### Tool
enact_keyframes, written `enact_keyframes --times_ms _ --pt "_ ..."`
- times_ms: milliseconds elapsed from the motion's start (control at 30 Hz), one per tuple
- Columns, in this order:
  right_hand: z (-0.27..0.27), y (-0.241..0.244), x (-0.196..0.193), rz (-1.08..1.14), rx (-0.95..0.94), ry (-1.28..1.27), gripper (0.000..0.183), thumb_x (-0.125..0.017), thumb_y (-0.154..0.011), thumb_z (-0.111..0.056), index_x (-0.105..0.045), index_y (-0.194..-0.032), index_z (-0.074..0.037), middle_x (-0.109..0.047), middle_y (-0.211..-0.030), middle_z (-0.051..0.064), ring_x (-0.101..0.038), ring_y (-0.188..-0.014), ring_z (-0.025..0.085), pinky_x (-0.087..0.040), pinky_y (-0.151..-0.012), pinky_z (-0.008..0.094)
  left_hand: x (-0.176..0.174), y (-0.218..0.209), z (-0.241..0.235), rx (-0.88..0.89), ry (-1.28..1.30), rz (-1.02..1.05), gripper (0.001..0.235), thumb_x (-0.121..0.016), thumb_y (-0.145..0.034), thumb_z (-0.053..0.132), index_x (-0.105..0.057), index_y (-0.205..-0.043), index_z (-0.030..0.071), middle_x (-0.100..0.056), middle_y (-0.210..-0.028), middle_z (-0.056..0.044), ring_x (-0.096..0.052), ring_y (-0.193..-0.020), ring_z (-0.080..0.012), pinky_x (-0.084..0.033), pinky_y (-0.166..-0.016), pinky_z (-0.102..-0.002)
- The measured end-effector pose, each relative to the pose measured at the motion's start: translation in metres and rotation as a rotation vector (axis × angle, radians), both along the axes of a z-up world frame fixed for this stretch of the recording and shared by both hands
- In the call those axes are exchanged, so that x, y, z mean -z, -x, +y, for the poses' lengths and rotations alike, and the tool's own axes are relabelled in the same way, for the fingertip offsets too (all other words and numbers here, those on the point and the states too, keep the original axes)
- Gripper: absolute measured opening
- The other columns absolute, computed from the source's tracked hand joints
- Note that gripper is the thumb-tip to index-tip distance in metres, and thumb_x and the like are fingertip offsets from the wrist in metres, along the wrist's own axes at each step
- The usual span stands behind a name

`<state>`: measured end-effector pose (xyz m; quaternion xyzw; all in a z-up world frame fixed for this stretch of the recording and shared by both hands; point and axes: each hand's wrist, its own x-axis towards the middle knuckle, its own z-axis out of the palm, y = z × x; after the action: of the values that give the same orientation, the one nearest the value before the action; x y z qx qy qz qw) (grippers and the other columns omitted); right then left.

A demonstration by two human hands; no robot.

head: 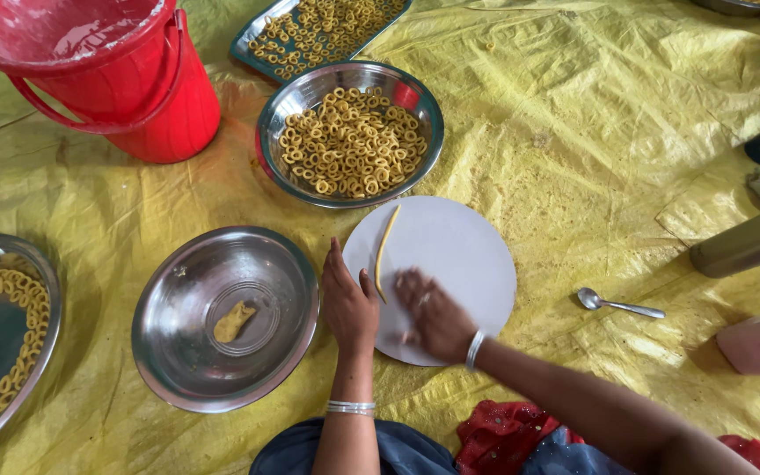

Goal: The person rolls a small piece of yellow dough into a thin rope on a white board, then joins the ends to form a ring. The finished rings are placed into a nearby metal bowl. The process is repeated with additional dough pieces.

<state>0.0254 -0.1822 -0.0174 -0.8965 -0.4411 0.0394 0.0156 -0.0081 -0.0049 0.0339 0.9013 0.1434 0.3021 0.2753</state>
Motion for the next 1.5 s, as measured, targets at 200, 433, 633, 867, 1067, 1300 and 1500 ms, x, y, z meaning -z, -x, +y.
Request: enact_keyframes --times_ms 200,433,633,867,1067,1300,1500 --pt "-0.018 -0.036 -0.004 -0.021 -0.007 0.084 0.096 -0.033 -0.1 -0.065 -0.008 -0.158 0.007 -0.01 -0.166 0.026 -0.008 -0.156 0.037 -0.01 -0.125 0.047 -0.001 0.001 0.0 0.007 0.021 -0.033 0.069 -0.06 -0.097 0.011 -0.028 -0.157 0.0 -0.05 -0.146 -0.029 -0.055 -0.13 -0.0427 -0.052 -0.101 -0.048" --pt "-0.07 -0.146 0.02 0.008 0.248 -0.044 0.086 -0.021 -0.099 -0.063 -0.01 -0.161 -0.005 -0.008 -0.17 0.014 -0.002 -0.157 0.03 -0.003 -0.127 0.041 -0.005 0.0 0.0 0.001 0.047 0.006 0.07 -0.061 -0.096 0.012 -0.028 -0.156 0.0 -0.05 -0.145 -0.028 -0.055 -0.13 -0.0426 -0.052 -0.101 -0.048" --pt "-0.046 -0.102 0.013 -0.106 0.195 0.007 0.094 -0.032 -0.097 -0.066 -0.01 -0.161 -0.001 -0.007 -0.17 0.019 -0.002 -0.157 0.032 -0.006 -0.126 0.044 -0.004 -0.002 -0.001 0.004 0.053 0.0 0.071 -0.062 -0.095 0.011 -0.028 -0.156 0.001 -0.05 -0.145 -0.028 -0.054 -0.13 -0.0421 -0.05 -0.102 -0.048" --pt "-0.016 -0.034 0.02 0.215 0.104 -0.181 0.091 -0.034 -0.099 -0.061 -0.006 -0.163 -0.003 -0.005 -0.171 0.018 -0.002 -0.157 0.032 -0.004 -0.126 0.045 -0.006 0.001 -0.001 0.014 0.096 0.004 0.071 -0.061 -0.095 0.01 -0.027 -0.157 0.001 -0.05 -0.145 -0.029 -0.054 -0.13 -0.043 -0.049 -0.103 -0.048" --pt "-0.058 -0.102 0.028 0.121 0.206 -0.258 0.08 -0.022 -0.104 -0.058 -0.01 -0.165 -0.008 -0.009 -0.173 0.013 -0.004 -0.16 0.027 -0.008 -0.13 0.043 -0.008 0.002 0.0 0.011 0.112 -0.02 0.072 -0.062 -0.094 0.01 -0.027 -0.157 0.001 -0.049 -0.146 -0.029 -0.053 -0.131 -0.0434 -0.049 -0.104 -0.048" --pt "-0.076 -0.11 0.033 0.033 0.575 0.024 0.083 -0.023 -0.099 -0.066 -0.006 -0.163 -0.016 -0.003 -0.172 0.004 0.0 -0.157 0.025 -0.005 -0.126 0.044 -0.01 0.002 0.0 -0.01 0.16 0.036 0.072 -0.062 -0.096 0.012 -0.026 -0.158 0.002 -0.048 -0.147 -0.028 -0.053 -0.131 -0.0424 -0.05 -0.102 -0.047" --pt "-0.1 -0.051 0.051 -0.034 0.72 -0.2 0.086 -0.026 -0.099 -0.066 -0.008 -0.163 -0.013 -0.005 -0.172 0.011 -0.002 -0.157 0.033 -0.008 -0.124 0.048 -0.009 0.001 0.002 -0.008 0.15 -0.016 0.073 -0.062 -0.095 0.01 -0.027 -0.157 0.001 -0.049 -0.147 -0.028 -0.053 -0.132 -0.0433 -0.046 -0.106 -0.049"
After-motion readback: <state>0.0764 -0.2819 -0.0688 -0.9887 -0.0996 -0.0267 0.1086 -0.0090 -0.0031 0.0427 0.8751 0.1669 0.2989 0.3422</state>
